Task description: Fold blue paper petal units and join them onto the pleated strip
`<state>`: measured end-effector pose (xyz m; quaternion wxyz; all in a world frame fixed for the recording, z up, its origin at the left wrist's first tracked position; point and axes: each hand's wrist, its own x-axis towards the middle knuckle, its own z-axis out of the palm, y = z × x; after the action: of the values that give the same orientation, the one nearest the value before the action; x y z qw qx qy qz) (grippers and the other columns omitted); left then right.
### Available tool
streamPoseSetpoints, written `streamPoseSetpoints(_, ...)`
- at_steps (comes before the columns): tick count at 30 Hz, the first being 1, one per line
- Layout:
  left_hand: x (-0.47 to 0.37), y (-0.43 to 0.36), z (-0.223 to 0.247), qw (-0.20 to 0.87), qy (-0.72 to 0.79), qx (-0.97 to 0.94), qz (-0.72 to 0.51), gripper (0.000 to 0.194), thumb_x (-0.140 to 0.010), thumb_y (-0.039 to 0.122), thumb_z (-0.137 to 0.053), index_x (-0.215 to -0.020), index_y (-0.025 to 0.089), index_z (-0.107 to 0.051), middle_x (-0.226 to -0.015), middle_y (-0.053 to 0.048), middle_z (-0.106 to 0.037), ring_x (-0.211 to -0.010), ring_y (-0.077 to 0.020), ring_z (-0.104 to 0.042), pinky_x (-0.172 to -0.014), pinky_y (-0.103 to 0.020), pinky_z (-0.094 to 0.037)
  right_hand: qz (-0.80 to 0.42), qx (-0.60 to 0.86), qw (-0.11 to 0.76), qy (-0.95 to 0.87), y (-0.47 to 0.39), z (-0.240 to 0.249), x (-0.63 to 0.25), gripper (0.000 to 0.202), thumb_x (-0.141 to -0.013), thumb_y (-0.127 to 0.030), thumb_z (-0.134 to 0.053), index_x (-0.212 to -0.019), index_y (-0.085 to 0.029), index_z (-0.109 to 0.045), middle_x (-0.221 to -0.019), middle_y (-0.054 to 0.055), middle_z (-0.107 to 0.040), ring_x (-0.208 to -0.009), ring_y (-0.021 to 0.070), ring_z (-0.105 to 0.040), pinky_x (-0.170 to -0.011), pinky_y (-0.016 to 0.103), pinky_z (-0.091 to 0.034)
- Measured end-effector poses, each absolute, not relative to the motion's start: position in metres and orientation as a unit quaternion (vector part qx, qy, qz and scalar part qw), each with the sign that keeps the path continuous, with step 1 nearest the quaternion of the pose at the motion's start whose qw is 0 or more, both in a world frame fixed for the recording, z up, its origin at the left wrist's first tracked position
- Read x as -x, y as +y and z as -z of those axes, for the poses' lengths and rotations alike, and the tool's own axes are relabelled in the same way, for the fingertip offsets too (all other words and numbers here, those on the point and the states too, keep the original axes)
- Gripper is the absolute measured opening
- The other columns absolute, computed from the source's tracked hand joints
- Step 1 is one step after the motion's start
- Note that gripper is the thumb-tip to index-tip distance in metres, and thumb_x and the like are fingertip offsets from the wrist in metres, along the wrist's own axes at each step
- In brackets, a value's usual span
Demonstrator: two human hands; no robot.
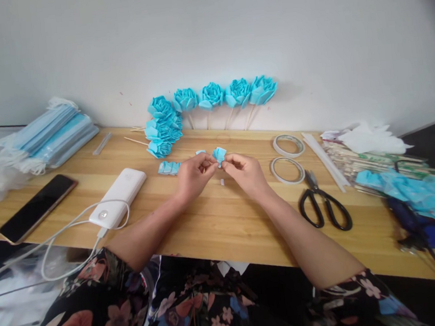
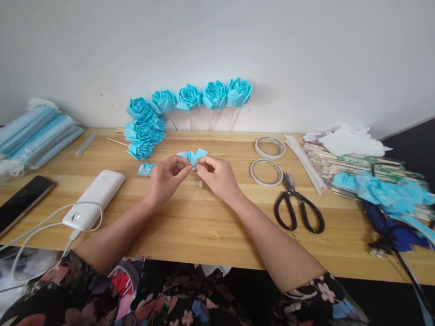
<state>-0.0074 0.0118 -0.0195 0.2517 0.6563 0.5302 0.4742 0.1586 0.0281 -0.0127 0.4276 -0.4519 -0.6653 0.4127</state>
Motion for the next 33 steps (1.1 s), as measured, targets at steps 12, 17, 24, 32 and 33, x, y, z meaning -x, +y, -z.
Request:
streamPoseSetpoints(12, 0.0085, 0.0142, 0.0214, 0.236, 0.543, -0.656, -0.468, 0.013, -0.081, 0.027, -0.062, -0.077, 0.016, -0.066, -0.059, 0.003, -0.058, -0.053, -0.0085, -0.044, -0.052, -0.022, -0.031, -0.376, 0.453, 0.429, -0.686, 0.0264, 0.0102, -0.1576, 0.015, -0.079, -0.030, -0.058, -0.072, -0.018, -0.066, -0.064, -0.002, -0.056, -0.060, 0.0113, -0.047, -0.059, 0.025, -0.036)
streamPoseSetpoints(17, 0.0080, 0.0131, 0.0198, 0.231, 0.546, -0.663, -0.457, 0.010, -0.081, 0.023, -0.058, -0.077, 0.016, -0.064, -0.060, 0.003, -0.058, -0.053, -0.0086, -0.044, -0.054, -0.022, -0.032, -0.358, 0.451, 0.430, -0.696, 0.0263, 0.0122, -0.1576, 0.014, -0.079, -0.028, -0.058, -0.072, -0.019, -0.066, -0.062, -0.002, -0.056, -0.059, 0.0109, -0.047, -0.058, 0.024, -0.036)
streamPoseSetpoints(24, 0.0071, 0.0135, 0.0176, 0.235, 0.541, -0.672, -0.448, 0.004, -0.076, 0.017, -0.056, -0.073, 0.016, -0.058, -0.058, 0.004, -0.052, -0.053, -0.0083, -0.043, -0.053, -0.022, -0.031, -0.379, 0.440, 0.418, -0.699, 0.0278, 0.0140, -0.1584, 0.018, -0.082, -0.030, -0.057, -0.079, -0.019, -0.071, -0.068, -0.001, -0.061, -0.062, 0.0119, -0.051, -0.061, 0.025, -0.038)
streamPoseSetpoints(32, 0.0048, 0.0131, 0.0160, 0.267, 0.531, -0.664, -0.454, 0.007, -0.075, 0.017, -0.057, -0.069, 0.017, -0.055, -0.056, 0.005, -0.050, -0.052, -0.0079, -0.042, -0.053, -0.022, -0.031, -0.360, 0.445, 0.424, -0.702, 0.0277, 0.0176, -0.1567, 0.014, -0.080, -0.030, -0.060, -0.075, -0.019, -0.068, -0.067, -0.001, -0.062, -0.063, 0.0127, -0.054, -0.063, 0.026, -0.041)
streamPoseSetpoints(33, 0.0045, 0.0134, 0.0159, 0.275, 0.531, -0.660, -0.454, 0.006, -0.074, 0.017, -0.057, -0.068, 0.017, -0.055, -0.056, 0.005, -0.050, -0.052, -0.0079, -0.042, -0.052, -0.022, -0.031, -0.355, 0.448, 0.425, -0.702, 0.0278, 0.0177, -0.1565, 0.014, -0.080, -0.030, -0.060, -0.074, -0.019, -0.067, -0.067, -0.001, -0.062, -0.062, 0.0125, -0.054, -0.062, 0.025, -0.041)
